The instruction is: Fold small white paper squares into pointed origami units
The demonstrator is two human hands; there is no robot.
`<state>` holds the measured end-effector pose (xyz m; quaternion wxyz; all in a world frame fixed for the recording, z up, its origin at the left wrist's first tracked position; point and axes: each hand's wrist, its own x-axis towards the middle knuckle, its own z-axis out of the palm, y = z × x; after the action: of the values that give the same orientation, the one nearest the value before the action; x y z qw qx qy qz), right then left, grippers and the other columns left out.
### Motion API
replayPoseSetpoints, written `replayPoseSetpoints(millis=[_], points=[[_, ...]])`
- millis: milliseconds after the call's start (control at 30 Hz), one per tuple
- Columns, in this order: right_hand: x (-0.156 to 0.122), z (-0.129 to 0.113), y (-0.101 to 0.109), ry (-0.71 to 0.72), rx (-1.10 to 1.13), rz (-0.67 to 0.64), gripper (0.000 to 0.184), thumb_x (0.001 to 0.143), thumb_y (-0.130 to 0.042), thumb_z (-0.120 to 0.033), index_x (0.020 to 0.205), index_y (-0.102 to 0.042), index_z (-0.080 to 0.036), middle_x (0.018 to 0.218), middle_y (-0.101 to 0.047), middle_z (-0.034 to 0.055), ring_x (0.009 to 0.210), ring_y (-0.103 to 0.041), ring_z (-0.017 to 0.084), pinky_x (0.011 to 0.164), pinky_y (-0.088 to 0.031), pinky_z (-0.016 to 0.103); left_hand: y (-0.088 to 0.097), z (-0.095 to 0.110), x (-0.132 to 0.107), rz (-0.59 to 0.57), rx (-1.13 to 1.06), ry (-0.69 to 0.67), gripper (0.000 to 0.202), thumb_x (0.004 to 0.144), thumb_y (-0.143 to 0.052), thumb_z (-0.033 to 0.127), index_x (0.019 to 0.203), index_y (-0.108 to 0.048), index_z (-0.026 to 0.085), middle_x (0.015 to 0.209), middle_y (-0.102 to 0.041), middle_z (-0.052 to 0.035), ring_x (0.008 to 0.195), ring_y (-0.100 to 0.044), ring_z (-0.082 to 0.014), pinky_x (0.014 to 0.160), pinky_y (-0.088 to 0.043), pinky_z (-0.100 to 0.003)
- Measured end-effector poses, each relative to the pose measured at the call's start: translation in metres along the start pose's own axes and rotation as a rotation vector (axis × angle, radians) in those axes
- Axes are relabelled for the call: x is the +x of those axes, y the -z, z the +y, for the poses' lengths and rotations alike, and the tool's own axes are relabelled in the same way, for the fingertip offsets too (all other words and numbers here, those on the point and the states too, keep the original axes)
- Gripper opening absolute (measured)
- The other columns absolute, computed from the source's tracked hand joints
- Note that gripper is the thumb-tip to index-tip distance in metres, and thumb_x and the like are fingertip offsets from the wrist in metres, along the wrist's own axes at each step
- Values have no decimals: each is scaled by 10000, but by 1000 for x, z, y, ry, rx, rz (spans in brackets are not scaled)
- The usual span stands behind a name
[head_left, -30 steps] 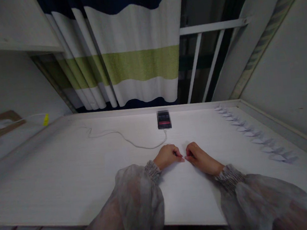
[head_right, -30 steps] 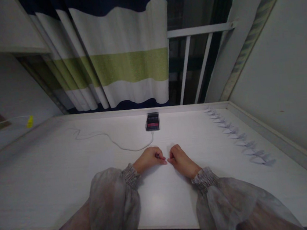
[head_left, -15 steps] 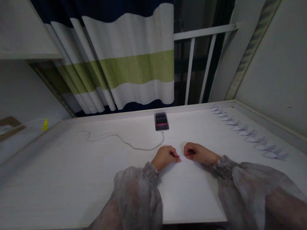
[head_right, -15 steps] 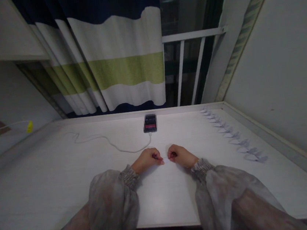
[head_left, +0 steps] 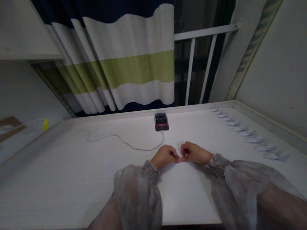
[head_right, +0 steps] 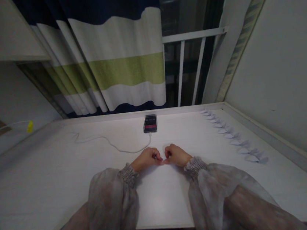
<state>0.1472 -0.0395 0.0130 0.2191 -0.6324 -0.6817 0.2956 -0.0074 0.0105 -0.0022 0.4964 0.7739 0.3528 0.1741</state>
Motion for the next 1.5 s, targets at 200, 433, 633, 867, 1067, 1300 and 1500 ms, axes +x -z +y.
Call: replayPoseSetpoints(millis=[200,433,633,867,1067,1300,1500], points=[[0,-1,1,-14,-18,-27,153,528,-646,-130,535,-495,-158,581,-426,-46,544,-387,80,485,-297,199,7,4,-1,-66,43,-33,180,491,-708,222,602,-626,107,510,-523,42,482,-413,-58,493,-324,-191],[-2,2,2,-2,9,-50,122,535,-607,-108,556,-497,-156,562,-394,-61,525,-365,72,494,-303,201,12,3,-3,-74,114,-60,219,503,-712,229,676,-666,103,535,-524,34,499,-411,-64,494,-321,-192],[-3,7,10,-1,52,-127,119,540,-562,-63,598,-510,-154,528,-408,-73,486,-374,63,477,-314,195,9,-5,-5,-59,121,-110,181,540,-688,173,706,-689,100,659,-567,-8,569,-466,-77,551,-368,-192],[3,3,13,-17,25,-111,167,715,-507,-291,631,-521,-147,511,-422,-58,491,-381,77,488,-326,210,8,0,-9,-36,180,-123,113,566,-684,167,668,-695,118,705,-610,-25,624,-531,-94,597,-402,-180],[5,-3,-4,-33,-109,44,98,633,-604,-164,639,-506,-154,603,-455,-30,566,-389,95,527,-289,219,5,5,-18,24,392,-203,124,618,-659,178,736,-701,177,782,-625,-28,699,-555,-117,673,-416,-207],[3,-4,-4,0,-160,57,77,638,-586,-127,601,-527,-160,618,-484,-12,584,-417,107,548,-291,223,-1,7,-28,86,468,-286,188,704,-595,261,853,-677,182,823,-595,-45,760,-539,-145,725,-407,-253],[1,-1,-2,20,-131,70,98,633,-581,-108,584,-518,-164,599,-478,-17,577,-418,110,545,-293,226,0,4,-26,94,618,-311,189,750,-551,304,800,-688,183,801,-561,-54,771,-493,-147,707,-368,-266]])
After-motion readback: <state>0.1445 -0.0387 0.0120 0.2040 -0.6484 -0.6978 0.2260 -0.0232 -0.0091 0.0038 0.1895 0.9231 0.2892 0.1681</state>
